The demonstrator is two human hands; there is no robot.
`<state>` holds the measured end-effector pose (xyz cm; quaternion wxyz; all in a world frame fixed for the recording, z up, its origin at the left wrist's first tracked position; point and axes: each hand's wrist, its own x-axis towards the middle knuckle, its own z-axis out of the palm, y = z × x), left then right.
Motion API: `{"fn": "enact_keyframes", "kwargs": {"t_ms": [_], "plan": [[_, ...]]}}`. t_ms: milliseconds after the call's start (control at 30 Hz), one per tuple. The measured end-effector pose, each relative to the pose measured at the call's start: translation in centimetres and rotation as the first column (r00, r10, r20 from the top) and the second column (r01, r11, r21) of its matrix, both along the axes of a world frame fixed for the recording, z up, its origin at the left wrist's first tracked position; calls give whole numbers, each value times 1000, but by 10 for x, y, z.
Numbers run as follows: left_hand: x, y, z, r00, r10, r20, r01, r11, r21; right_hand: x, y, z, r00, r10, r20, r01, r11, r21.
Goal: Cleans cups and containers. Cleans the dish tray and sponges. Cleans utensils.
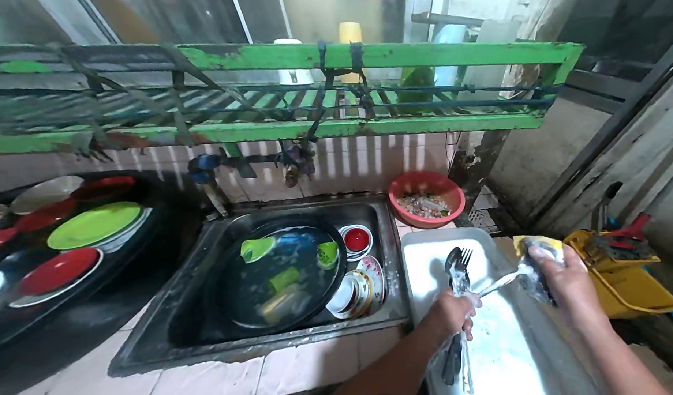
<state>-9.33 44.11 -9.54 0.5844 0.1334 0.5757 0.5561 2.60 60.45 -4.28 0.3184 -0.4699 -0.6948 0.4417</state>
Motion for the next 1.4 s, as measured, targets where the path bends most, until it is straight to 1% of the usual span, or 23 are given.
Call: {"fn": "enact_keyframes", "kwargs": {"t_ms": [67, 133, 200, 300, 333, 367, 433, 500, 567, 633, 700, 733, 767, 800, 867, 900, 933, 1033, 1100, 1167, 1233, 1300, 1400], "plan": [[0, 4, 0, 999, 52, 9, -52, 998, -30, -6, -11, -8, 999, -11, -46, 7, 996, -91], [1, 2, -1, 997, 78, -3, -79, 997, -11, -16, -43, -24, 994, 102, 42, -95, 985, -142], [1, -1, 1, 996, 80, -32, -80, 997, 3, -22, -63, -25, 961, 224, 164, -201, 969, -142], [0, -5, 5, 985, 154, -73, -152, 988, 41, -18, -38, -7, 910, 308, 277, -259, 945, -203], [-2, -5, 4, 979, 184, -89, -176, 981, 84, -14, -25, 2, 858, 382, 343, -304, 917, -260], [-5, -3, 0, 972, 210, -108, -193, 970, 149, -11, -14, 8, 765, 483, 426, -366, 870, -330], [-5, -6, -5, 971, 212, -109, -175, 945, 275, -12, -12, 11, 484, 679, 553, -478, 734, -483], [-2, -8, -7, 987, 136, -89, -103, 947, 303, -18, -30, 1, 260, 775, 576, -569, 605, -557], [-3, -8, -2, 994, 15, -106, 6, 981, 196, -24, -48, -12, 142, 798, 585, -602, 539, -589], [-5, -7, 5, 996, -29, -82, 41, 987, 154, -18, -56, -24, 110, 823, 558, -606, 500, -618], [-8, -4, 2, 998, 65, 4, -64, 973, 222, 1, -54, -38, 119, 861, 495, -630, 450, -632], [-10, -2, -1, 991, 121, 49, -129, 963, 237, 11, -50, -40, 141, 864, 482, -626, 456, -633], [-12, 0, -4, 985, 154, 76, -167, 961, 220, 20, -44, -39, 199, 847, 494, -613, 501, -611], [-14, 0, -5, 984, 159, 79, -171, 970, 170, 27, -37, -33, 293, 802, 520, -588, 580, -563], [-12, 1, -6, 992, 107, 66, -111, 992, 57, 31, -30, -16, 586, 640, 496, -499, 768, -402], [-10, 2, -5, 997, 62, 56, -63, 998, 8, 29, -29, -5, 711, 572, 408, -469, 819, -332], [-8, 3, -2, 999, -12, 33, 13, 999, -36, 24, -28, 5, 777, 540, 322, -466, 839, -282], [-3, 6, -1, 964, -264, -38, 260, 961, -100, 4, -30, 13, 836, 515, 187, -490, 856, -166], [-1, 6, -7, 948, -313, -59, 307, 948, -83, -5, -31, 11, 905, 403, 136, -383, 911, -151], [-6, 4, -6, 971, -237, -44, 235, 971, -42, -7, -27, 6, 961, 268, 68, -255, 955, -150], [-9, 3, -2, 996, -83, -18, 83, 996, -18, -4, -22, 0, 982, 190, 0, -188, 972, -144], [-10, 3, 0, 1000, 9, -6, -8, 1000, 17, -4, -29, -4, 972, 236, -9, -234, 956, -174], [-8, 2, 1, 998, 27, -54, -28, 1000, -13, -11, -43, -14, 942, 333, 45, -314, 920, -234]]}}
